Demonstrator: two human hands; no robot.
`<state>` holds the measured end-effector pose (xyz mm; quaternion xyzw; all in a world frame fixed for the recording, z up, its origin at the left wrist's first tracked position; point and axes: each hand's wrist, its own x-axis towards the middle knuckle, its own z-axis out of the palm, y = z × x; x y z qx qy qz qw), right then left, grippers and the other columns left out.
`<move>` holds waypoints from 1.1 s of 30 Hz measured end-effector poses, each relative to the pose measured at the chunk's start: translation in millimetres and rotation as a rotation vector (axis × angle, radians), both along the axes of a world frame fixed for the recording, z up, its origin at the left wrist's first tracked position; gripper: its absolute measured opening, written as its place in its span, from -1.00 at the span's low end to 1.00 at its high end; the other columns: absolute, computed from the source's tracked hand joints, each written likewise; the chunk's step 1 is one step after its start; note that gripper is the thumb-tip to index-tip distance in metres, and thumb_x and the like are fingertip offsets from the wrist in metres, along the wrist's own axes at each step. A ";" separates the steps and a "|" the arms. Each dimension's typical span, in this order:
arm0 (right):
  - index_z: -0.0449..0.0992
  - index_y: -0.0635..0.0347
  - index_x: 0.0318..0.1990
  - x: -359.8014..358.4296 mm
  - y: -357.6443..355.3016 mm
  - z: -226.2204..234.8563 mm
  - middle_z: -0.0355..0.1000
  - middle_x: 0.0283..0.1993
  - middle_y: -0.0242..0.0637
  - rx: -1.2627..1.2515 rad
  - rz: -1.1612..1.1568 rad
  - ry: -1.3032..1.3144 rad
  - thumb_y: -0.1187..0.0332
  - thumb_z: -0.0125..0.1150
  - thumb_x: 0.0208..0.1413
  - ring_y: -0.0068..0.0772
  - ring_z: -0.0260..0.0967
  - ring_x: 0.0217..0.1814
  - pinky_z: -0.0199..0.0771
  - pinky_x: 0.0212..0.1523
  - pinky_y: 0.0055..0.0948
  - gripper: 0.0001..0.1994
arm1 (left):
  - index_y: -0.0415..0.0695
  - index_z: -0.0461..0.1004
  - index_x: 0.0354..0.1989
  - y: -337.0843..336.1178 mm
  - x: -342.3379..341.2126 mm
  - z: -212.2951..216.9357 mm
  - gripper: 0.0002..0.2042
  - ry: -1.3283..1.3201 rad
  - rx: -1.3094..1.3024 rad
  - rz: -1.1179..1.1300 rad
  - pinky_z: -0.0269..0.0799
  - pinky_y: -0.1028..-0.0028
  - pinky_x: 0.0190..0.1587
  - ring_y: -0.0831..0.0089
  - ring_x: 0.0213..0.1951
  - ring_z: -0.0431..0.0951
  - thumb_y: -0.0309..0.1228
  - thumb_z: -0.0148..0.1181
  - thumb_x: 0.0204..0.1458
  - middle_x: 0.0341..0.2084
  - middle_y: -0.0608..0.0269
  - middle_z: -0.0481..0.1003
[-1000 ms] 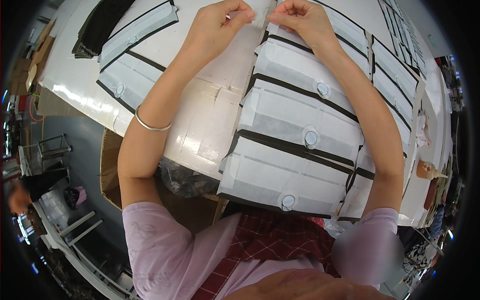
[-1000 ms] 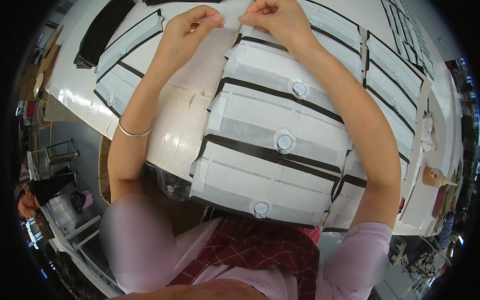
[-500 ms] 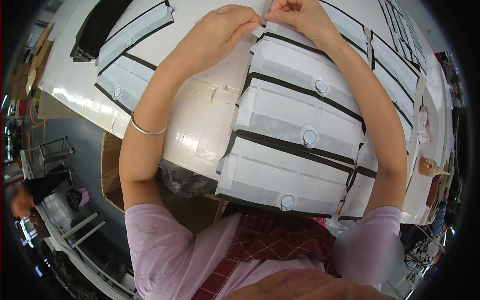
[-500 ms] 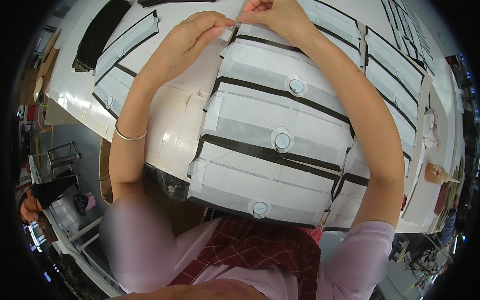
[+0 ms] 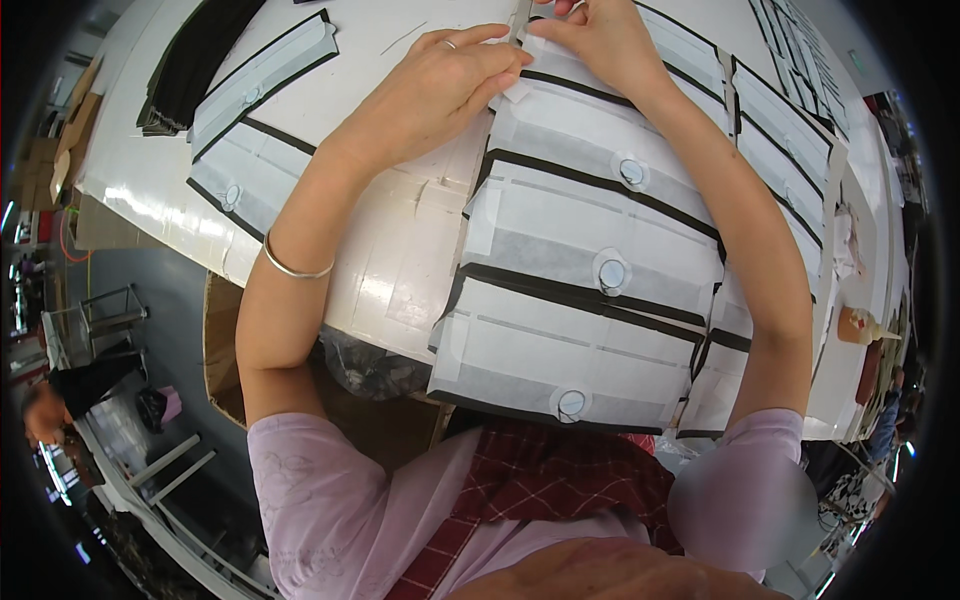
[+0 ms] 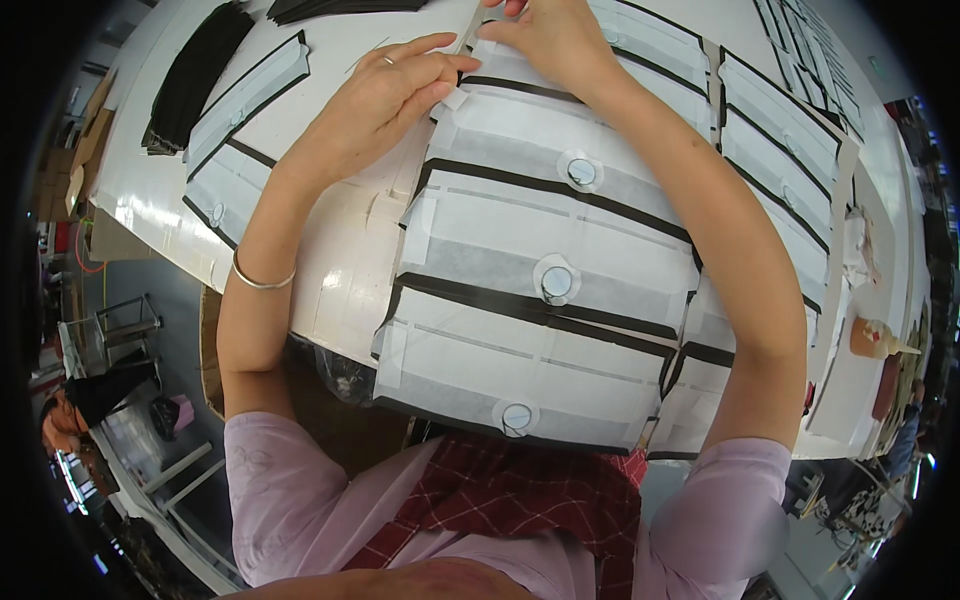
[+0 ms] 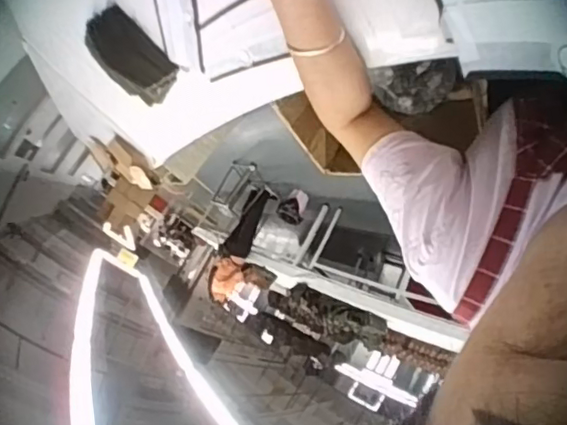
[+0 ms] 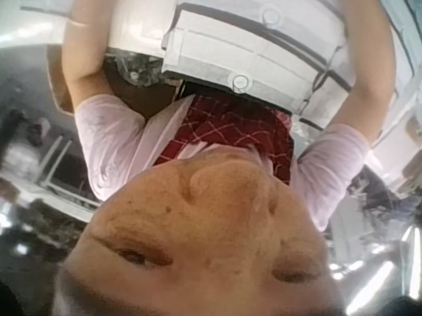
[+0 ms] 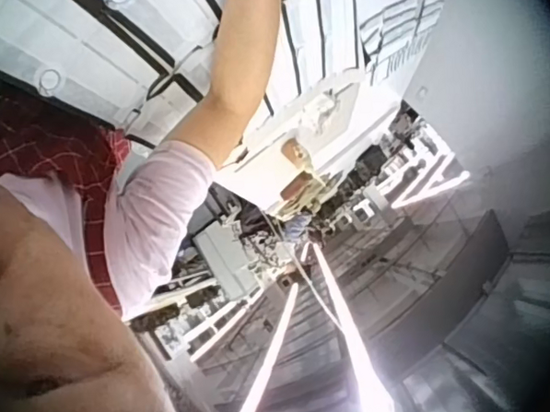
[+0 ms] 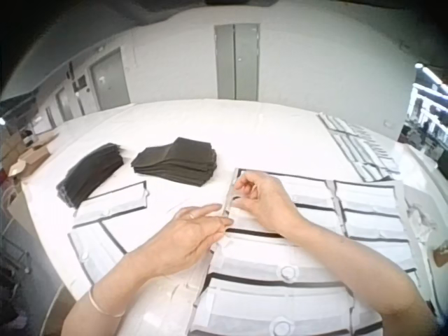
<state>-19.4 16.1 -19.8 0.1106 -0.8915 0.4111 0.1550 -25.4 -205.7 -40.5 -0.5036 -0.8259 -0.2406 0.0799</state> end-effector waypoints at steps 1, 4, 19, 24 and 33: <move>0.59 0.32 -0.27 1.8 0.5 2.6 0.47 -0.35 -0.29 0.063 -0.020 0.085 0.53 0.37 0.00 -0.49 0.41 -0.34 0.43 -0.30 -0.46 -0.87 | -0.17 0.53 -0.02 0.2 1.1 1.2 -0.72 -0.004 0.005 0.007 0.06 0.16 0.38 0.25 0.35 0.29 -0.30 -0.09 0.36 -0.02 0.28 0.59; 0.58 0.32 -0.20 -2.3 18.1 0.7 0.48 -0.32 -0.20 0.123 0.094 0.015 0.49 0.32 0.05 -0.37 0.44 -0.32 0.44 -0.26 -0.42 -0.84 | -0.19 0.53 -0.03 1.8 5.6 3.4 -0.72 -0.014 0.012 0.018 0.08 0.16 0.37 0.25 0.34 0.29 -0.30 -0.08 0.36 0.00 0.28 0.58; 0.62 0.08 -0.15 11.9 37.1 -6.4 0.51 -0.09 -0.37 0.745 0.279 0.354 0.46 0.17 -0.01 -0.24 0.46 0.05 0.59 -0.12 -0.22 -0.76 | -0.21 0.51 0.08 13.2 14.5 15.8 -0.73 -0.188 0.011 0.093 0.09 0.25 0.35 0.14 0.35 0.26 -0.42 -0.01 0.31 0.11 0.09 0.52; 0.62 0.18 -0.17 2.4 19.3 -20.2 0.62 -0.18 -0.27 -0.075 0.268 0.110 0.39 0.19 0.10 -0.22 0.55 -0.12 0.58 -0.20 -0.31 -0.82 | -0.22 0.55 -0.12 -3.9 -15.0 -15.3 -0.82 -0.581 0.401 0.221 0.38 0.49 0.01 0.43 -0.02 0.52 -0.38 0.09 0.30 -0.12 0.18 0.57; 0.56 0.35 -0.32 36.6 -23.4 -7.5 0.55 -0.41 -0.22 -0.800 0.230 -0.289 0.40 0.52 -0.13 -0.47 0.52 -0.49 0.46 -0.57 -0.52 -0.73 | -0.21 0.37 0.14 5.8 -0.9 -13.6 -0.69 -0.811 0.782 0.206 0.39 0.58 -0.05 0.60 -0.15 0.52 -0.40 0.16 0.27 -0.25 0.33 0.58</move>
